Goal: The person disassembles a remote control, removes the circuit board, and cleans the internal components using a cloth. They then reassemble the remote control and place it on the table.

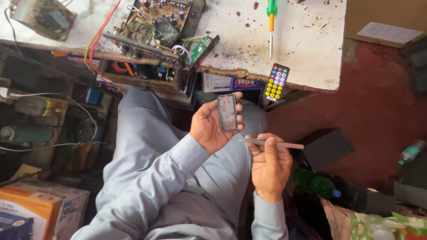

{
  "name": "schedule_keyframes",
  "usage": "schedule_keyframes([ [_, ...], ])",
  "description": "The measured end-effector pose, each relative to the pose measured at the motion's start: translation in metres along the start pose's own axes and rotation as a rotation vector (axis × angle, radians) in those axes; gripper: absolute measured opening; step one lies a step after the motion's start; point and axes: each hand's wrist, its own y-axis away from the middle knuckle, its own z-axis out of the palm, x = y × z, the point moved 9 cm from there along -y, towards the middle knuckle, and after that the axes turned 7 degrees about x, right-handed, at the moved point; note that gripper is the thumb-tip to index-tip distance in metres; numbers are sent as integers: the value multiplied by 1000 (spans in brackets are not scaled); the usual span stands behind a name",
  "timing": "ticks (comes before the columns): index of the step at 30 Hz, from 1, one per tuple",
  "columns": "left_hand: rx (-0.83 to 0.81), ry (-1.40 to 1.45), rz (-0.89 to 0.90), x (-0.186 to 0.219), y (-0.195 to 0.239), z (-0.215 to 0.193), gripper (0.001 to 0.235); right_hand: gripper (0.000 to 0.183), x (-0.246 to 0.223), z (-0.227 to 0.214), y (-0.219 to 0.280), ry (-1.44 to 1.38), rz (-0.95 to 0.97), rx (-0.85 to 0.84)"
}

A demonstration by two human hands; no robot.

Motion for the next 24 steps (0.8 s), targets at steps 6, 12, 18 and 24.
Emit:
schedule_keyframes([
  [6, 7, -28, 28, 6, 3, 1, 53, 16, -21, -1, -29, -36, -32, 140],
  [12, 3, -86, 28, 8, 4, 11, 51, 14, -42, 8, -63, 297, -198, 275],
  [18, -15, -37, -17, 4, -1, 16, 51, 29, -25, -3, -54, 119, -76, 384],
  [24, -62, 17, -38, -1, -11, 23, 51, 41, 29, -40, -43, -109, 219, 421],
])
